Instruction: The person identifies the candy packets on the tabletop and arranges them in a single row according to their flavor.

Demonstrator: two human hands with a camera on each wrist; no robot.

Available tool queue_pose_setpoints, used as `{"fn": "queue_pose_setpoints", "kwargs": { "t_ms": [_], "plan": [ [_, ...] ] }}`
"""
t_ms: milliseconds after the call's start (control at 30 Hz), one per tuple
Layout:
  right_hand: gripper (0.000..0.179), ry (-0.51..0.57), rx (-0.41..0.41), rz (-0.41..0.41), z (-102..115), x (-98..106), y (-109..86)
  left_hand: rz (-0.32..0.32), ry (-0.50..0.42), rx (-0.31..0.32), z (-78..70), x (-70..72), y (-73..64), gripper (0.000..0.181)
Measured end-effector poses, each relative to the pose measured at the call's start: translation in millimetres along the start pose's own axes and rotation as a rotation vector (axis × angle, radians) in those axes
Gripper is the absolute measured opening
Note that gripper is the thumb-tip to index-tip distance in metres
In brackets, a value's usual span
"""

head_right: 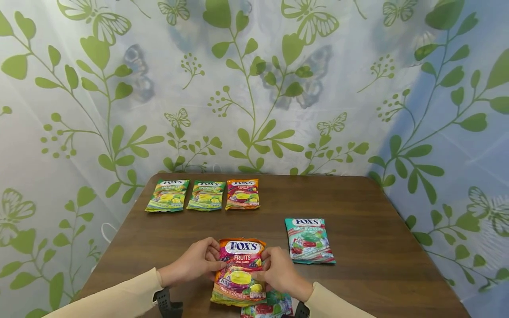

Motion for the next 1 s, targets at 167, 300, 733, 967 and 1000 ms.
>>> {"fn": "queue_pose_setpoints", "kwargs": {
  "t_ms": [167, 300, 733, 967, 1000],
  "plan": [
    [0.041, -0.011, -0.018, -0.03, -4, 12, 4.6, 0.0, -0.001, -0.029, -3.5, -1.6, 11.8, 0.039],
    [0.042, -0.036, -0.021, -0.067, -6, 20, 9.1, -0.006, 0.025, -0.036, -6.7, -0.7, 22.2, 0.04],
    [0.047, -0.023, -0.021, -0.11, -7, 54, 29.0, -0.001, 0.144, -0.072, -28.1, 7.5, 67.9, 0.04],
    [0.049, 0.007, -0.036, -0.153, -14, 74, 42.4, -0.03, 0.148, -0.086, -28.5, 9.5, 98.7, 0.041],
    [0.05, 0.007, -0.036, -0.154, -15, 76, 44.1, -0.033, 0.142, -0.087, -28.6, 9.5, 102.6, 0.041]
  ]
}}
Point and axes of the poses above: each hand's wrist, its own y-axis towards the middle knuckle, its own x-axis out of the back of the hand, z = x × y, the point moved 6 cm from there along y, towards the middle knuckle, and after that the axes turned 5 degrees about z, right-handed, at the moved point
